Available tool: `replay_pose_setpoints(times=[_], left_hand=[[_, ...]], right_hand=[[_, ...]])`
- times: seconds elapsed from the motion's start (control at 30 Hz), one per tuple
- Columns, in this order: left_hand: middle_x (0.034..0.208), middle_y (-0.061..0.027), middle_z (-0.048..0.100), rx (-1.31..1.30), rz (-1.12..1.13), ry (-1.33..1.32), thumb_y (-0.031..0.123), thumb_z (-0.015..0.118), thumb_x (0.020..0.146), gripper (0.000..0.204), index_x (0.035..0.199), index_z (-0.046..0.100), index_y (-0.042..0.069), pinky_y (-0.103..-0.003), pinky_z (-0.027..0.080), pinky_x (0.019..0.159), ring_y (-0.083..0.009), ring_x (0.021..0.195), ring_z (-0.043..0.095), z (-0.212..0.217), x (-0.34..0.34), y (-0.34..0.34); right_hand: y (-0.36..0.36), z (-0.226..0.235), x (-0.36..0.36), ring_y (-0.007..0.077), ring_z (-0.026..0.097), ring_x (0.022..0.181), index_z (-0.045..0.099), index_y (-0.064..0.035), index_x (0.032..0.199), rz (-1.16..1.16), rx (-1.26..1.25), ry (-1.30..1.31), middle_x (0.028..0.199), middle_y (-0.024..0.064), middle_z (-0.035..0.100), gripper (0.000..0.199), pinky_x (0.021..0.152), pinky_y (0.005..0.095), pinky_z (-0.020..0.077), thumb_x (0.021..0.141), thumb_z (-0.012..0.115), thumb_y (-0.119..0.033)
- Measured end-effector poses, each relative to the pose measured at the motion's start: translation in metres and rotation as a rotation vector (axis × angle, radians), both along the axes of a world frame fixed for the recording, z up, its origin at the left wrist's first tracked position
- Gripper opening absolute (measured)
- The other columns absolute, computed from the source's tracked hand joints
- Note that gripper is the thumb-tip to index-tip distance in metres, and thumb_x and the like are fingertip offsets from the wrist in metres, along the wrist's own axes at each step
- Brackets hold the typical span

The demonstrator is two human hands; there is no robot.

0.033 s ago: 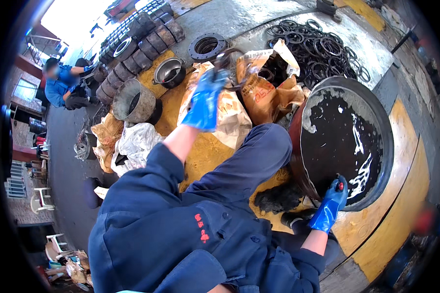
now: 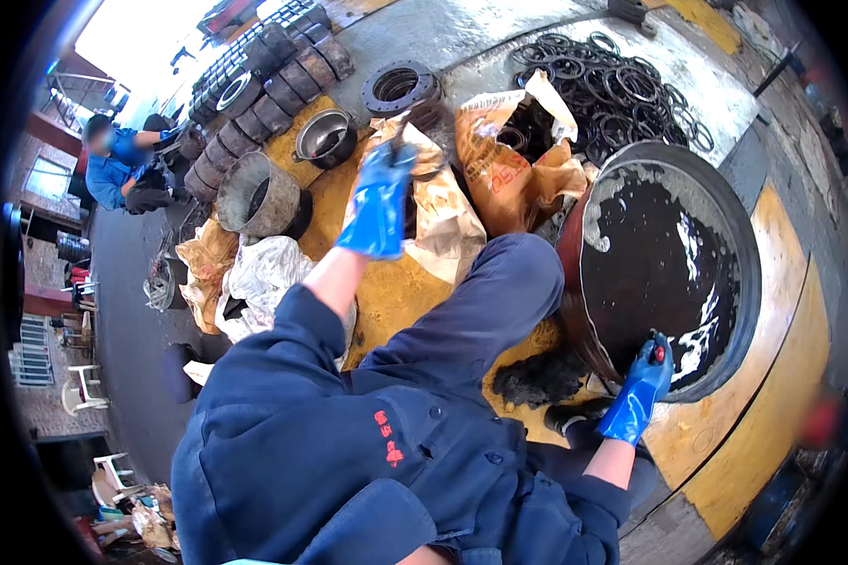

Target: The person uses a red-handled scraper to clean dark metal rings inside a large black basin filled with liquid. They repeatedly pick up rings from a pile, scrape them against the basin's surface, and place them into a brown paper bag. The process is repetitive and involves handling multiple small metal objects one by one.

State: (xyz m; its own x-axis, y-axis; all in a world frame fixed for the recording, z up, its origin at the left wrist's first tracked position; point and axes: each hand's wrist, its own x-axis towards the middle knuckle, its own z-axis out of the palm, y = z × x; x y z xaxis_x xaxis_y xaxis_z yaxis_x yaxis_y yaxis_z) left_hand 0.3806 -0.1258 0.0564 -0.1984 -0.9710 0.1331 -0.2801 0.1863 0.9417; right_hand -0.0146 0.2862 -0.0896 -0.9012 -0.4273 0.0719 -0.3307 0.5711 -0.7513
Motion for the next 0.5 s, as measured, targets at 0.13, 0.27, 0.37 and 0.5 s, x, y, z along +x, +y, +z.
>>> replay_pose_setpoints(times=[0.13,0.27,0.37,0.5], left_hand=[[0.092,-0.0213,0.070,-0.121,0.167,-0.423,0.032,0.062,0.099,0.035,0.107,0.068,-0.001,-0.042,0.051,0.077,-0.0337,0.085,0.068,-0.060,0.085,0.003],[0.082,-0.0187,0.069,-0.170,0.205,-0.697,0.026,0.061,0.096,0.030,0.101,0.068,-0.002,-0.041,0.050,0.069,-0.0283,0.077,0.068,-0.103,0.089,0.003],[0.080,-0.0170,0.068,-0.057,0.167,-0.693,0.025,0.061,0.095,0.028,0.098,0.068,-0.002,-0.039,0.050,0.066,-0.0264,0.075,0.068,-0.099,0.071,0.003],[0.079,-0.0134,0.069,0.417,0.199,-0.215,0.022,0.060,0.093,0.024,0.093,0.067,-0.001,-0.036,0.049,0.061,-0.0227,0.073,0.067,-0.124,0.073,-0.047]], right_hand=[[0.003,-0.009,-0.005,0.0200,0.068,0.104,0.069,0.0011,0.118,0.050,-0.028,-0.012,0.113,0.0120,0.073,0.023,0.097,0.0320,0.0522,0.095,0.063,-0.002],[0.009,-0.010,-0.009,0.0211,0.068,0.103,0.069,0.0003,0.116,0.062,0.007,0.073,0.111,0.0117,0.073,0.022,0.097,0.0329,0.0517,0.097,0.065,-0.007],[0.013,-0.009,-0.007,0.0209,0.067,0.105,0.069,0.0003,0.117,0.016,-0.027,-0.025,0.112,0.0114,0.073,0.022,0.097,0.0329,0.0520,0.096,0.066,-0.007],[0.001,0.003,0.005,0.0212,0.067,0.105,0.068,0.0009,0.119,0.014,-0.012,-0.014,0.115,0.0123,0.072,0.023,0.098,0.0326,0.0517,0.096,0.065,-0.004]])
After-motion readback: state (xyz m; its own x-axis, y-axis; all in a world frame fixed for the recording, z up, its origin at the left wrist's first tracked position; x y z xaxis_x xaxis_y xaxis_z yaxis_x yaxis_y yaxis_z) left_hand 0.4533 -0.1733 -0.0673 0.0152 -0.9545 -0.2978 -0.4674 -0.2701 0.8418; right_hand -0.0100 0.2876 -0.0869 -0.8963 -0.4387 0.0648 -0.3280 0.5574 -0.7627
